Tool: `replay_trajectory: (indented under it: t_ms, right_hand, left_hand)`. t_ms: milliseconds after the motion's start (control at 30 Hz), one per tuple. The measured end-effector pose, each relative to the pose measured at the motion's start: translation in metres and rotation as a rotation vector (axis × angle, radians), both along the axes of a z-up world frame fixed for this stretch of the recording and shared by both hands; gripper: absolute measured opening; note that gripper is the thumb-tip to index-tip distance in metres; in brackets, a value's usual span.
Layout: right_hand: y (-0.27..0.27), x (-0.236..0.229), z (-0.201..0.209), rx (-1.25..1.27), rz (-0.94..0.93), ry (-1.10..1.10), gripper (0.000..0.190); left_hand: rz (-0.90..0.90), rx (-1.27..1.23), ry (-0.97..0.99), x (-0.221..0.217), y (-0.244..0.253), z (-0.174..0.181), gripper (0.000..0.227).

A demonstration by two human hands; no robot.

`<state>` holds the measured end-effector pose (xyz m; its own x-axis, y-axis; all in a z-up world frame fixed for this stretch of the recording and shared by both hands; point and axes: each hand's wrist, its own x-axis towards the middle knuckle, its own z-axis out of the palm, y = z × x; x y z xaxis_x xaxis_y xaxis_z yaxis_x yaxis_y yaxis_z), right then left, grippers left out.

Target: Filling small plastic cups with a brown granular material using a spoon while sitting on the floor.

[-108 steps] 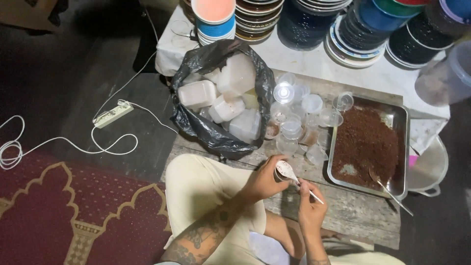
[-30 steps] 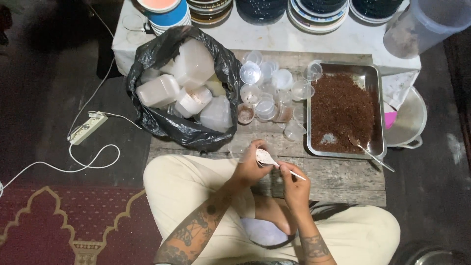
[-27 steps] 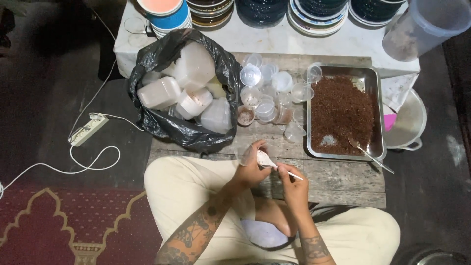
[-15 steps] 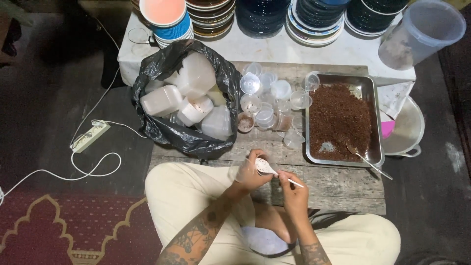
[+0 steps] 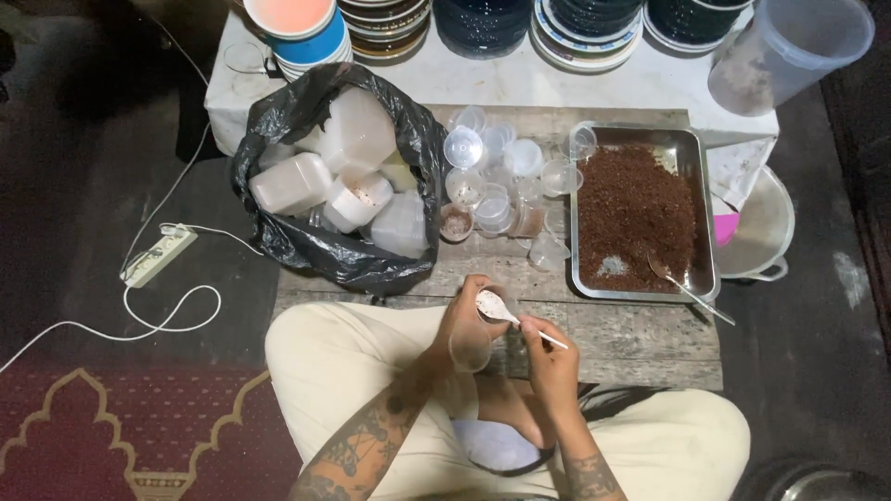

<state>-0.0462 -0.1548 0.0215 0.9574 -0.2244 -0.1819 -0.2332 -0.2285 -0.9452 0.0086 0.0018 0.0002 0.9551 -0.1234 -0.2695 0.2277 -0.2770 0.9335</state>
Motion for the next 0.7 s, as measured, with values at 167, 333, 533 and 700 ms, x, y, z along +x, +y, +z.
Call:
replay_trajectory:
  t_ms: [167,333,533,700]
  right_hand:
    - [0.006,0.001,0.008,0.022,-0.092,-0.012,0.02]
    - [0.009,0.001,0.017,-0.001,-0.129,-0.007,0.015]
    - [0.01,-0.003,0.005,-0.041,-0.124,-0.088,0.014]
    - [0.011,-0.002,0.012,-0.005,-0.137,-0.078,0.016]
  left_hand:
    - [-0.007,-0.037,-0.06,-0.002,0.001,0.014,0.068]
    - [-0.08,-0.138,-0.159,-0.003,0.004,-0.002,0.069]
    - [0.115,-0.029,-0.041,-0.006,-0.006,0.017,0.052]
    - [0.145,0.165,0.065,-0.007,-0.019,0.021,0.069]
